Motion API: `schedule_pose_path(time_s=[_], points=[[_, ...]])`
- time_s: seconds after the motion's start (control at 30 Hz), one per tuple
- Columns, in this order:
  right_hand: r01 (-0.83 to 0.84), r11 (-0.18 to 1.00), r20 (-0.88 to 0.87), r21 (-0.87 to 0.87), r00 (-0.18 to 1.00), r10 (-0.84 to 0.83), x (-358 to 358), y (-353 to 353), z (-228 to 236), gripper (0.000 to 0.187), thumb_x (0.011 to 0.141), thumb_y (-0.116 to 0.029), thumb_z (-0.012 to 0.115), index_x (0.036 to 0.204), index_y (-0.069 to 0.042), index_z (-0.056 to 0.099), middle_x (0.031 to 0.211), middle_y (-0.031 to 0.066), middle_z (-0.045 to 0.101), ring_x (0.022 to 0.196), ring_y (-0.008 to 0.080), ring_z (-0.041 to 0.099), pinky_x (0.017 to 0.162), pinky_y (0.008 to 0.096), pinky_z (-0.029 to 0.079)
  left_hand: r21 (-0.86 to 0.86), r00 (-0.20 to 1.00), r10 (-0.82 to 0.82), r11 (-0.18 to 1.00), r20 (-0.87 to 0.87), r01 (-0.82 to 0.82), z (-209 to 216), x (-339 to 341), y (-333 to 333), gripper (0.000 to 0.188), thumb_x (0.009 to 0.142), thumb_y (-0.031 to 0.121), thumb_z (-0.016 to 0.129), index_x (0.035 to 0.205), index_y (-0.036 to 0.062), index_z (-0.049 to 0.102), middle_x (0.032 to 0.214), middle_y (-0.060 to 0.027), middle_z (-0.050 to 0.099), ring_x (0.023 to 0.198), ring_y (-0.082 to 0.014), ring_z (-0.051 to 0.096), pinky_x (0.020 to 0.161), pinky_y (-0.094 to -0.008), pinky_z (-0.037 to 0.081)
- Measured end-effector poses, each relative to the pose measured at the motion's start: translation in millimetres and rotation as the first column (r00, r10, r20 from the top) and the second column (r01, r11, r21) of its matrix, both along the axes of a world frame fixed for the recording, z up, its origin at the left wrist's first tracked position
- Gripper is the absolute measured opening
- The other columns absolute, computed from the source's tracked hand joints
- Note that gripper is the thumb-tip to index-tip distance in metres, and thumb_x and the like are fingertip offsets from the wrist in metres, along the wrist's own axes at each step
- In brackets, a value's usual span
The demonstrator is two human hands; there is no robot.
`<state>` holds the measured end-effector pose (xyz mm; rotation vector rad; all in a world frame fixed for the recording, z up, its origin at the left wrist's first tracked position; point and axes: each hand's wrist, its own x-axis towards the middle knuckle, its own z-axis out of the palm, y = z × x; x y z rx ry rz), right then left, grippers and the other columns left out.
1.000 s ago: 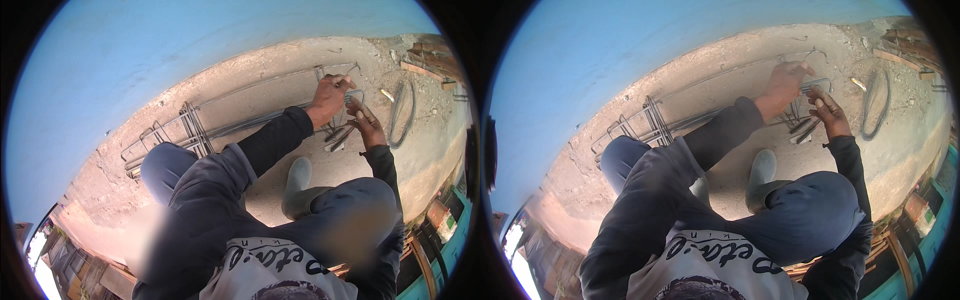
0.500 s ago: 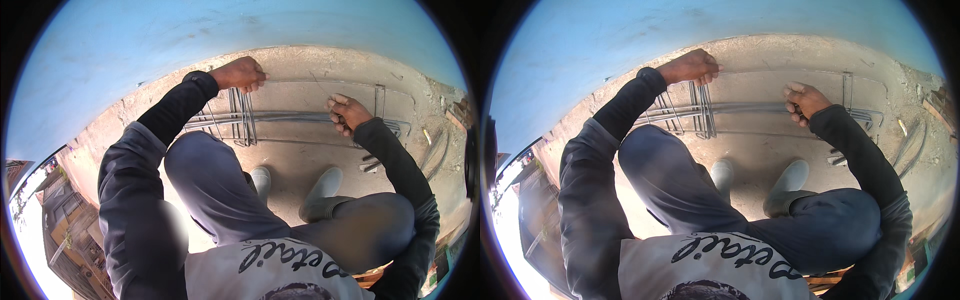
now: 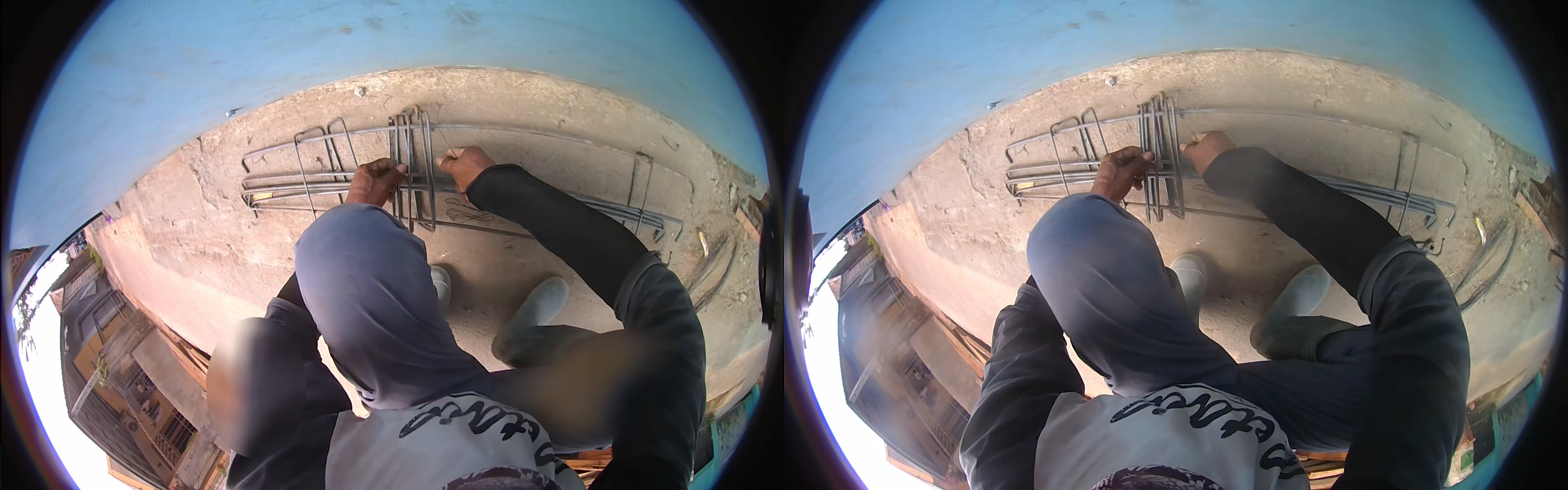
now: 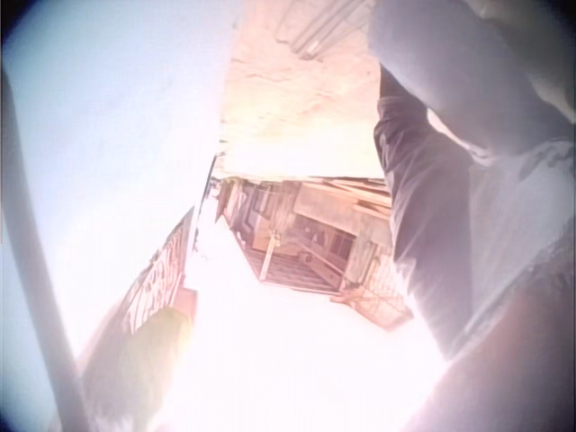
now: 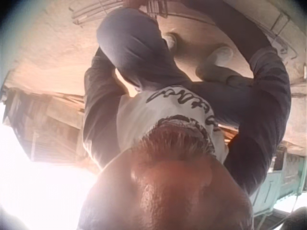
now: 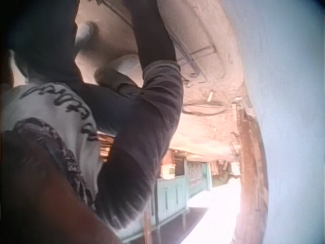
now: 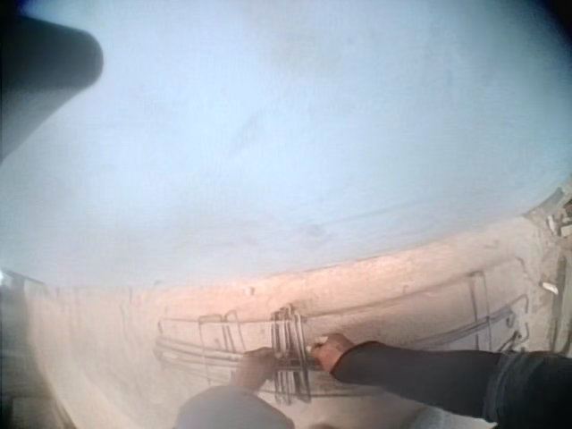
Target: The person walks to a metal frame on the ground and sits down. They use pliers to twist wire ties around the intersections of the metal bars, securing the frame together.
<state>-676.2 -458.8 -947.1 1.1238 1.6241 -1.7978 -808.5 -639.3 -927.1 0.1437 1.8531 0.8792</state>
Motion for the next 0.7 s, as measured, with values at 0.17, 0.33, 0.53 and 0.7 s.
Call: schedule_pose_path(time_s=[0.17,0.33,0.53,0.7], points=[[-0.088,0.979,-0.186,0.185,0.975,0.123,2.4,-28.4,-31.2,0.042,0.096,-0.040,0.064,0.108,0.000,0.073,0.101,0.0230,0.072,0.095,0.0375,0.069,0.083,0.0408,0.052,-0.095,0.972,0.142,0.982,-0.184,-0.162,17.0,-27.0,-28.2,0.028,0.094,0.028,0.070,0.103,0.0019,0.072,0.087,-0.0069,0.072,0.067,-0.0174,0.060,0.064,-0.0340,0.050],[-0.060,0.994,-0.135,0.092,0.988,0.073,11.7,-22.2,-19.2,0.039,0.097,-0.038,0.062,0.102,-0.001,0.075,0.082,0.0174,0.072,0.079,0.0297,0.070,0.073,0.0391,0.052,-0.177,0.395,-0.190,0.982,-0.899,0.068,2.6,-18.4,-19.8,0.031,0.092,0.030,0.071,0.114,0.0071,0.071,0.099,-0.0147,0.073,0.081,-0.0287,0.067,0.076,-0.0401,0.054],[-0.044,0.993,-0.178,0.108,0.982,0.063,20.5,-21.1,-15.4,0.041,0.102,-0.037,0.055,0.093,0.000,0.070,0.070,0.0076,0.065,0.067,0.0188,0.059,0.069,0.0361,0.047,-0.018,0.923,-0.305,0.951,-0.236,0.309,10.7,3.9,24.8,0.030,0.101,0.024,0.063,0.116,-0.0008,0.068,0.089,-0.0102,0.070,0.070,-0.0161,0.061,0.067,-0.0342,0.052],[-0.013,0.977,-0.181,0.213,0.982,0.052,26.9,-29.5,-29.2,0.040,0.103,-0.034,0.052,0.093,0.000,0.070,0.072,0.0138,0.066,0.071,0.0272,0.063,0.072,0.0401,0.047,0.054,0.913,-0.341,0.931,-0.223,0.361,-20.9,3.3,21.5,0.024,0.103,0.021,0.058,0.108,-0.0019,0.064,0.081,-0.0053,0.064,0.067,-0.0119,0.054,0.059,-0.0308,0.046]])
